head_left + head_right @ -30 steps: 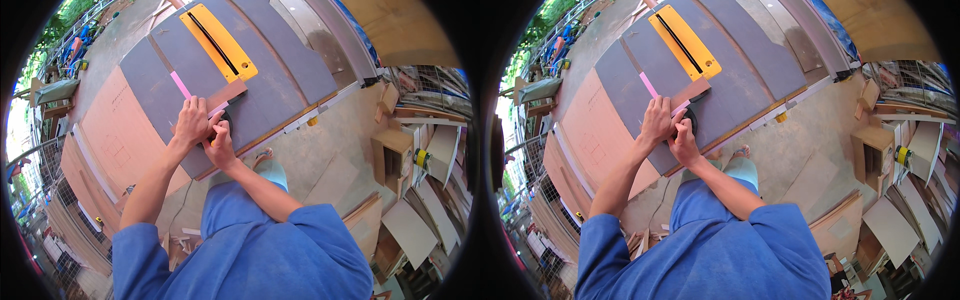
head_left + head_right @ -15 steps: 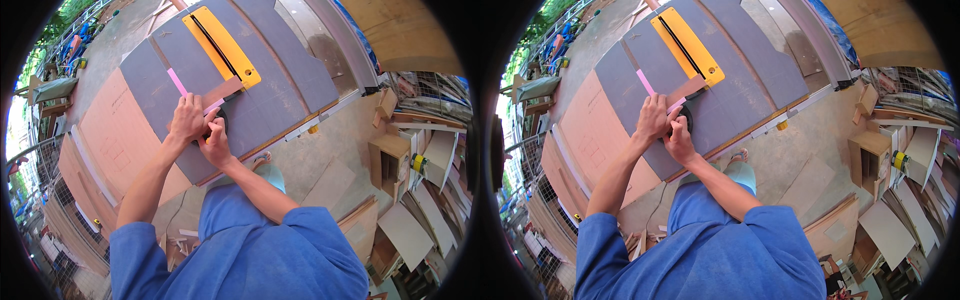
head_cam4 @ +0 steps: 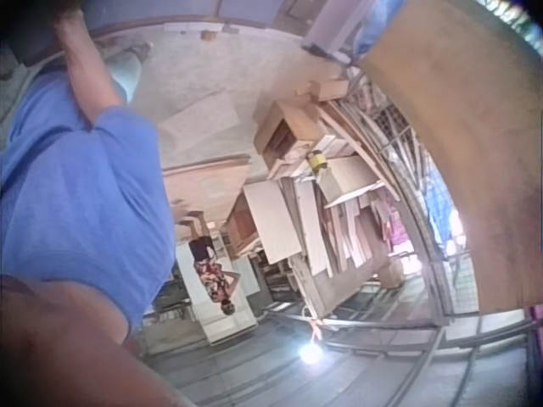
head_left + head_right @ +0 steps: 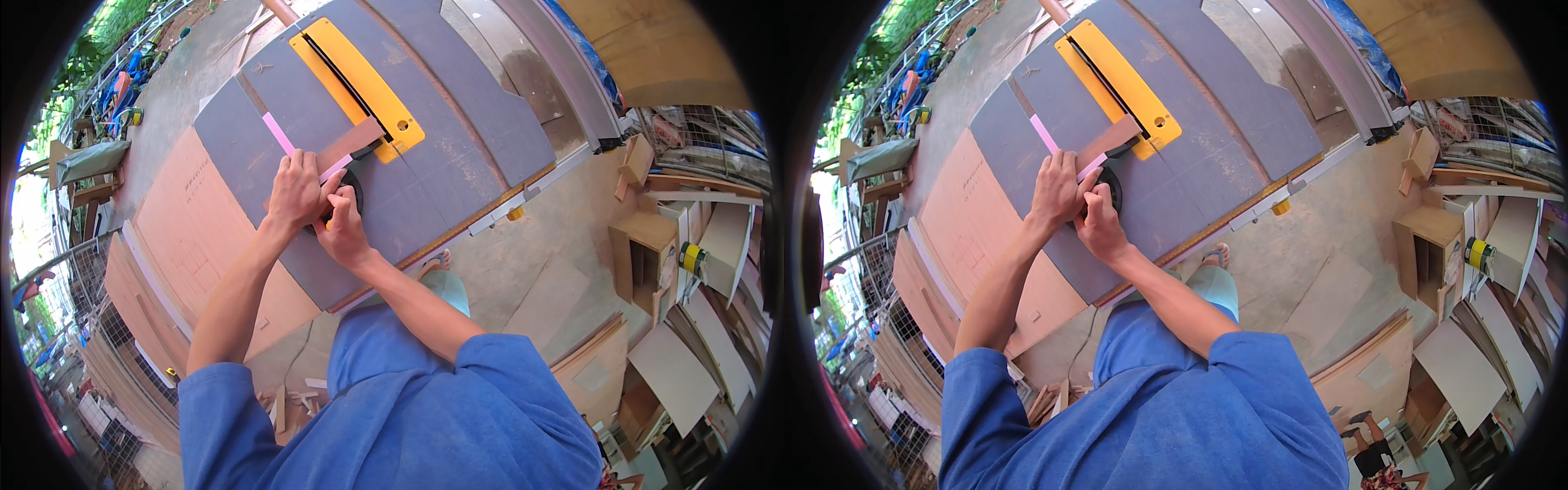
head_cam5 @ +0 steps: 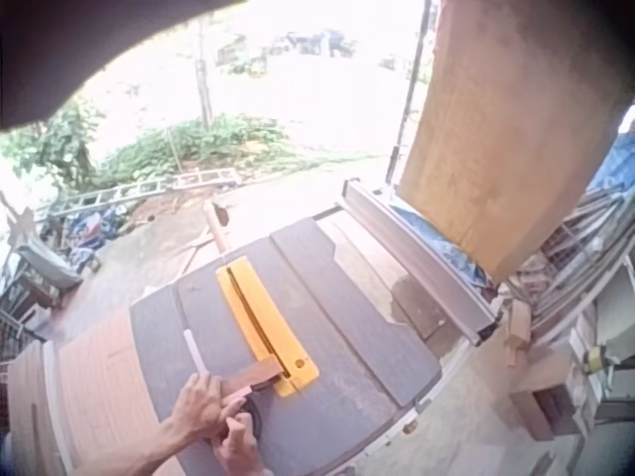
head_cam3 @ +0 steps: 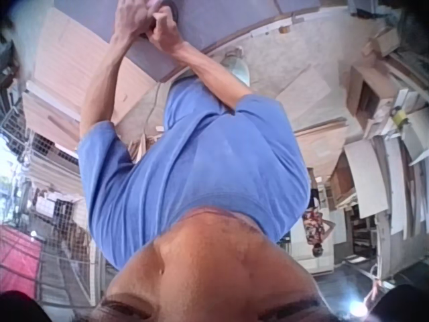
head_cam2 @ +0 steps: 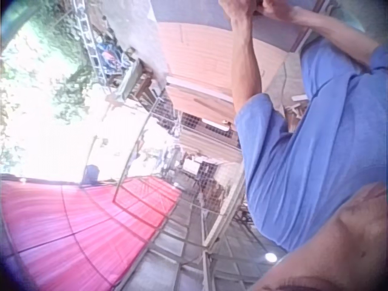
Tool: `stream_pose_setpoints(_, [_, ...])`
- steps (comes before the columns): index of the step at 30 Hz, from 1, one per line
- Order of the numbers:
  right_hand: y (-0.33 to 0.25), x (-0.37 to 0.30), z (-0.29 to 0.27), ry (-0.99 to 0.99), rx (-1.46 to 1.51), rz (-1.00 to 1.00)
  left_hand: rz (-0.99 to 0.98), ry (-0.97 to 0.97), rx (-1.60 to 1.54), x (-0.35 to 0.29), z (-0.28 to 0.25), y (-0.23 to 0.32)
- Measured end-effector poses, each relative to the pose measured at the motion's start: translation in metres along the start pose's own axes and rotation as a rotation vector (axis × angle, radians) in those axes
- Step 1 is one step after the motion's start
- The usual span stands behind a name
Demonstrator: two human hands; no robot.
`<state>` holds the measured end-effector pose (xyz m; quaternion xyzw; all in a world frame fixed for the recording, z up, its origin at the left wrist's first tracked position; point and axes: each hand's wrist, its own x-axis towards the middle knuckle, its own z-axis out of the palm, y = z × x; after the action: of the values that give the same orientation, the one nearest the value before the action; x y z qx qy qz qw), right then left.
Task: The person cuts thin wooden strips on a table saw and fits them into a curved wooden frame. They repeatedly move between the saw and the frame, cutting and inserting pieces to complete the assembly.
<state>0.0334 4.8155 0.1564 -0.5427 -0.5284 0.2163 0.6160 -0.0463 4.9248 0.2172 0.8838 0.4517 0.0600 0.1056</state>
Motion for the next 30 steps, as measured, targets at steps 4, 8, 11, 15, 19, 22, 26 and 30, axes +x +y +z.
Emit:
stream_pose_setpoints(4, [0.001, 0.004, 0.004, 0.007, -0.014, 0.004, -0.001, -0.01, 0.004, 0.005, -0.002, -0.004])
stream_pose_setpoints(8, [0.0, 0.007, 0.007, 0.02, -0.034, 0.008, 0.008, 0.009, 0.006, 0.007, -0.001, -0.008])
stream_pose_setpoints(11, [0.001, 0.011, 0.01, 0.009, -0.041, 0.009, 0.016, 0.012, -0.012, 0.009, -0.002, -0.012])
stream_pose_setpoints(15, [0.003, 0.014, 0.013, 0.017, -0.049, 0.006, 0.0, 0.013, -0.002, 0.012, -0.005, -0.013])
stream_pose_setpoints(19, [0.007, 0.018, 0.018, 0.01, -0.042, 0.008, 0.001, -0.009, 0.001, 0.017, -0.007, -0.017])
stream_pose_setpoints(22, [0.01, 0.022, 0.024, 0.013, -0.036, 0.004, 0.0, -0.016, -0.004, 0.02, -0.008, -0.023])
stream_pose_setpoints(26, [0.011, 0.034, 0.032, 0.031, -0.049, -0.038, -0.005, -0.019, 0.009, 0.029, -0.012, -0.031])
stream_pose_setpoints(30, [0.011, 0.047, 0.04, 0.015, -0.045, -0.031, -0.023, -0.013, 0.003, 0.038, -0.012, -0.042])
